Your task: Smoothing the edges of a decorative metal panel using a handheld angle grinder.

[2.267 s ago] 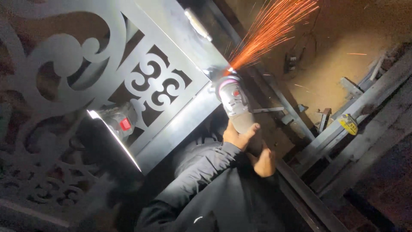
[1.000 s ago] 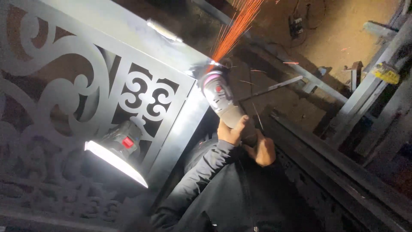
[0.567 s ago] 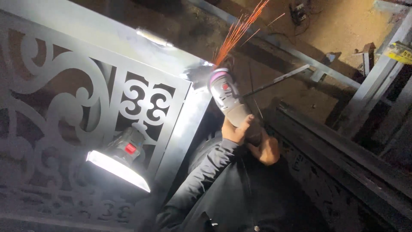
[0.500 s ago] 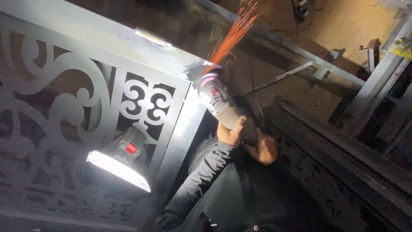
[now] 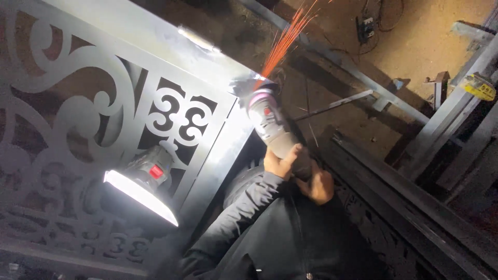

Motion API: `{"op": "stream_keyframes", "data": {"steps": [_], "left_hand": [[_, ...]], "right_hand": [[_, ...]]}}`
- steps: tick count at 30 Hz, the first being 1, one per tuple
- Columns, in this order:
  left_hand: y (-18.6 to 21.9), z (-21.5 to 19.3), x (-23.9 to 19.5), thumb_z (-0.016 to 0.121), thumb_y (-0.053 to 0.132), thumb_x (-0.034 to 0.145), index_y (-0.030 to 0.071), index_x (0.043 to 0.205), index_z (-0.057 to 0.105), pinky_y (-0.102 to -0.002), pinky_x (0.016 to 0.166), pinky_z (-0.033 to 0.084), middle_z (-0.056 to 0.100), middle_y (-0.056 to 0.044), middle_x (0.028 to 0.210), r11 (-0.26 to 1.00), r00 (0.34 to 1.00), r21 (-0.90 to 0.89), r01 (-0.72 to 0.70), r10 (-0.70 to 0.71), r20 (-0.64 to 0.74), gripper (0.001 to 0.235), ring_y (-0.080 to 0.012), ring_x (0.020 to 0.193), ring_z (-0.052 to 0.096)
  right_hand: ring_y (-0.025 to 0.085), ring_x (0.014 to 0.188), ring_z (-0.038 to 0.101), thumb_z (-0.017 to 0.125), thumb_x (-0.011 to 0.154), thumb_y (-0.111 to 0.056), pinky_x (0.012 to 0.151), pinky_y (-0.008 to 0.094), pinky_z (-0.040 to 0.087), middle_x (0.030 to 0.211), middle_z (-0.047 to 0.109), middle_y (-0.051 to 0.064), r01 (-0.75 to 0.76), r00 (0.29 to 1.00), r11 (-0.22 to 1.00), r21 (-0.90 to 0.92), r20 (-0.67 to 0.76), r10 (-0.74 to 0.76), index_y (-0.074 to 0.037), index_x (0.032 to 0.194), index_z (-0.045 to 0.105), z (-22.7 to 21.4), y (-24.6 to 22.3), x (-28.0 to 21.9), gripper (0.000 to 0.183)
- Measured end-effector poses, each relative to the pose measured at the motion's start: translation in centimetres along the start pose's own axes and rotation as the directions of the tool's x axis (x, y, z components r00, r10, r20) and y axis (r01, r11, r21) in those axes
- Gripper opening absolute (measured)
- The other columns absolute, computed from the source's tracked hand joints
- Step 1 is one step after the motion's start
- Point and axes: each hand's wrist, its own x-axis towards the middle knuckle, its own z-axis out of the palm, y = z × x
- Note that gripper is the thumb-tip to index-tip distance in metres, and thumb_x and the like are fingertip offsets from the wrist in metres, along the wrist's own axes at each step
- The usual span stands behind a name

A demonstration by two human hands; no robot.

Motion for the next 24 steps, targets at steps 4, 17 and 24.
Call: {"op": "stream_keyframes", "data": {"steps": [4,17,24], "left_hand": [[-1.1,-0.4,-0.1,0.088,0.06,0.067,0.013,0.122,0.058,-0.055,0.097,0.054,0.07,-0.029,0.111,0.999,0.995,-0.042,0.004,-0.008,-0.104,0.078,-0.0455,0.114,0.066],[-0.8,-0.8,-0.2,0.09,0.059,0.066,0.019,0.126,0.058,-0.053,0.101,0.054,0.071,-0.024,0.114,0.996,0.994,-0.081,0.029,-0.037,-0.102,0.079,-0.0432,0.116,0.065],[0.2,-0.5,-0.8,0.088,0.061,0.062,0.017,0.124,0.058,-0.054,0.101,0.054,0.071,-0.026,0.115,0.997,1.0,-0.077,-0.014,0.011,-0.027,0.082,-0.045,0.116,0.065]], "right_hand": [[0.043,0.105,0.072,0.085,0.073,-0.035,0.087,0.053,0.061,0.106,0.076,0.022,0.104,0.993,0.993,0.059,0.056,-0.107,-0.013,0.127,0.061,0.4,0.4,0.1,0.063],[0.039,0.107,0.073,0.086,0.072,-0.038,0.091,0.05,0.062,0.109,0.077,0.018,0.067,0.997,0.996,-0.065,0.047,-0.064,-0.018,0.129,0.06,0.6,0.6,0.6,0.066],[0.04,0.105,0.073,0.081,0.074,-0.042,0.091,0.052,0.06,0.109,0.076,0.02,0.038,0.999,0.999,-0.018,0.012,-0.038,-0.016,0.128,0.059,-0.1,0.3,0.1,0.064]]}}
